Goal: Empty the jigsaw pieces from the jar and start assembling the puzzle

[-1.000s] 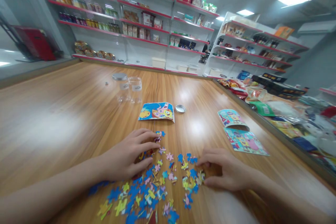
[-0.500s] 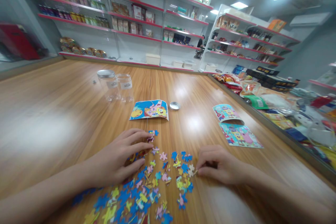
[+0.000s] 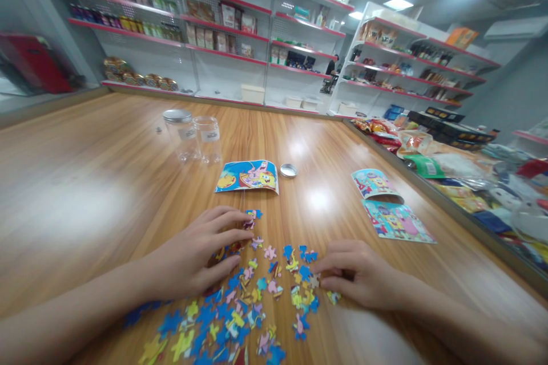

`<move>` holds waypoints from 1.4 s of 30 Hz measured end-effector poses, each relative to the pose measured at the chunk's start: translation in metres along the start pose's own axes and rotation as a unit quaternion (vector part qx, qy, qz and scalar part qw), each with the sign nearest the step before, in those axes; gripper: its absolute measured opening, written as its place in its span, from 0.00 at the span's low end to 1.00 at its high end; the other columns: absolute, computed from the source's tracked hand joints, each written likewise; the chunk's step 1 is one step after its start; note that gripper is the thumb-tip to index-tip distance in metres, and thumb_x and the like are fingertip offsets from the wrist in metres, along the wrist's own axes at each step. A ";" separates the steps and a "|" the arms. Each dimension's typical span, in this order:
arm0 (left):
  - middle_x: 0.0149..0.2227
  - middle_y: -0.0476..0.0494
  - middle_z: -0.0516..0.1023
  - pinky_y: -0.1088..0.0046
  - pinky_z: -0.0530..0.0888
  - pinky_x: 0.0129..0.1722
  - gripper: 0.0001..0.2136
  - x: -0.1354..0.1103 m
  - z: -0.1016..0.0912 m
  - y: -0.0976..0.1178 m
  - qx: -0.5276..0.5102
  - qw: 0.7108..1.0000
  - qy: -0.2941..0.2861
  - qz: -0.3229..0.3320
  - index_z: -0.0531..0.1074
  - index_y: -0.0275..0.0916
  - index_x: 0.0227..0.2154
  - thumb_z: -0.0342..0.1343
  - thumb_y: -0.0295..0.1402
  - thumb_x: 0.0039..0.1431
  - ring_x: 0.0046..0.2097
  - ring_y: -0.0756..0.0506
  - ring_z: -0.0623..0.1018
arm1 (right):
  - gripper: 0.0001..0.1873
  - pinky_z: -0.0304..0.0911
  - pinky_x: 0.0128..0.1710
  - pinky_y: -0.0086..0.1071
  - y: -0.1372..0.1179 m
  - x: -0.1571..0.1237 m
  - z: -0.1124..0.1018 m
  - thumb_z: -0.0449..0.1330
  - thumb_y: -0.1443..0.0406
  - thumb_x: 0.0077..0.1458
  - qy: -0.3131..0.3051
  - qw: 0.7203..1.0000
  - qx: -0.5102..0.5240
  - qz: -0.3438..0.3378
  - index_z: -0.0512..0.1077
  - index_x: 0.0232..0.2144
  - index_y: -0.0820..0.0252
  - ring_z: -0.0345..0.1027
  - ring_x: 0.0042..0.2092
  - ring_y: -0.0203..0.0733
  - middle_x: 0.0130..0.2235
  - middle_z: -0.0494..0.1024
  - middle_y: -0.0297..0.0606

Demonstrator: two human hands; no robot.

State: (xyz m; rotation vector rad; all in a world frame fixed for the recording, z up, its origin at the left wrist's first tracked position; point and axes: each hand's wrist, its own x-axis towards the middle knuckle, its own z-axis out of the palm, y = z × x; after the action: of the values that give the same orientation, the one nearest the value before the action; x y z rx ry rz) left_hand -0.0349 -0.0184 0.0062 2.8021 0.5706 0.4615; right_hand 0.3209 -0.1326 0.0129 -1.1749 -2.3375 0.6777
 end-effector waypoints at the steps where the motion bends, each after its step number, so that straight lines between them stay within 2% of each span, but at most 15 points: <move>1: 0.64 0.41 0.66 0.53 0.69 0.62 0.18 0.000 0.000 0.000 0.001 1.000 0.000 0.000 0.70 0.46 0.58 0.54 0.34 0.66 0.64 0.37 0.65 | 0.10 0.59 0.33 0.29 0.001 0.000 0.001 0.62 0.60 0.64 -0.006 1.000 -0.008 -0.003 0.79 0.44 0.57 0.67 0.31 0.34 0.31 0.75 0.34; 5: 0.64 0.41 0.66 0.53 0.69 0.63 0.18 0.000 -0.001 0.001 0.004 1.000 -0.003 -0.001 0.69 0.47 0.59 0.53 0.34 0.66 0.64 0.37 0.65 | 0.09 0.59 0.34 0.29 0.003 -0.003 0.001 0.62 0.60 0.65 -0.017 1.000 -0.020 -0.002 0.79 0.42 0.57 0.68 0.34 0.35 0.32 0.76 0.35; 9: 0.64 0.41 0.66 0.53 0.69 0.63 0.19 0.001 0.000 0.000 -0.001 1.000 0.001 0.000 0.70 0.46 0.58 0.54 0.33 0.66 0.64 0.36 0.65 | 0.10 0.57 0.33 0.29 0.003 -0.003 0.000 0.62 0.59 0.64 -0.018 0.999 -0.042 0.014 0.78 0.42 0.57 0.66 0.31 0.35 0.27 0.73 0.32; 13: 0.64 0.41 0.66 0.53 0.69 0.62 0.19 0.000 0.000 0.001 -0.003 1.000 0.007 0.003 0.70 0.46 0.58 0.54 0.33 0.65 0.64 0.37 0.66 | 0.11 0.59 0.35 0.29 0.003 -0.001 -0.001 0.60 0.59 0.66 -0.028 0.998 -0.044 -0.023 0.77 0.47 0.56 0.69 0.34 0.35 0.32 0.77 0.34; 18: 0.64 0.41 0.66 0.54 0.69 0.62 0.18 0.000 -0.001 0.001 0.003 1.000 0.003 0.003 0.69 0.46 0.59 0.54 0.33 0.66 0.64 0.37 0.65 | 0.10 0.60 0.34 0.29 0.004 0.000 0.002 0.59 0.61 0.67 -0.004 0.998 -0.034 -0.053 0.78 0.41 0.59 0.70 0.33 0.35 0.32 0.78 0.36; 22: 0.64 0.41 0.66 0.54 0.69 0.63 0.19 0.000 -0.001 0.001 0.001 1.000 0.005 0.002 0.69 0.46 0.59 0.54 0.33 0.66 0.64 0.37 0.65 | 0.12 0.61 0.36 0.28 0.004 0.000 0.002 0.57 0.62 0.68 0.016 1.000 -0.003 -0.026 0.78 0.34 0.60 0.71 0.33 0.34 0.31 0.80 0.36; 27: 0.63 0.40 0.67 0.52 0.70 0.62 0.19 0.000 -0.002 0.002 -0.011 1.000 0.006 0.003 0.70 0.46 0.58 0.55 0.33 0.65 0.64 0.36 0.66 | 0.11 0.60 0.34 0.28 0.001 0.000 -0.001 0.57 0.63 0.66 0.012 0.999 -0.019 0.026 0.78 0.36 0.60 0.70 0.32 0.34 0.31 0.80 0.35; 31: 0.63 0.40 0.67 0.52 0.70 0.62 0.18 0.001 -0.002 0.002 -0.011 1.000 0.006 0.001 0.70 0.45 0.58 0.54 0.33 0.65 0.64 0.36 0.66 | 0.09 0.58 0.32 0.28 -0.001 0.001 -0.003 0.59 0.63 0.65 0.003 1.000 -0.006 0.016 0.79 0.39 0.59 0.66 0.29 0.33 0.28 0.76 0.33; 36: 0.64 0.41 0.66 0.53 0.69 0.63 0.18 0.001 -0.002 0.001 -0.005 1.000 -0.002 -0.002 0.69 0.46 0.58 0.54 0.33 0.66 0.64 0.37 0.66 | 0.10 0.56 0.32 0.28 -0.004 0.004 -0.003 0.63 0.58 0.63 -0.015 1.000 -0.005 0.009 0.78 0.36 0.60 0.61 0.28 0.32 0.24 0.67 0.29; 42: 0.63 0.40 0.66 0.53 0.69 0.63 0.18 0.001 -0.002 0.001 -0.002 1.000 -0.002 0.003 0.69 0.46 0.58 0.53 0.33 0.67 0.64 0.38 0.65 | 0.10 0.56 0.32 0.28 -0.003 0.004 -0.003 0.62 0.59 0.63 -0.018 1.000 -0.005 0.015 0.79 0.37 0.59 0.63 0.29 0.33 0.26 0.70 0.30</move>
State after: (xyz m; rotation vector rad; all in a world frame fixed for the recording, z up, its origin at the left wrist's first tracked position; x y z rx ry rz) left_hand -0.0341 -0.0190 0.0083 2.8014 0.5609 0.4572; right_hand 0.3189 -0.1304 0.0178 -1.2140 -2.3596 0.7047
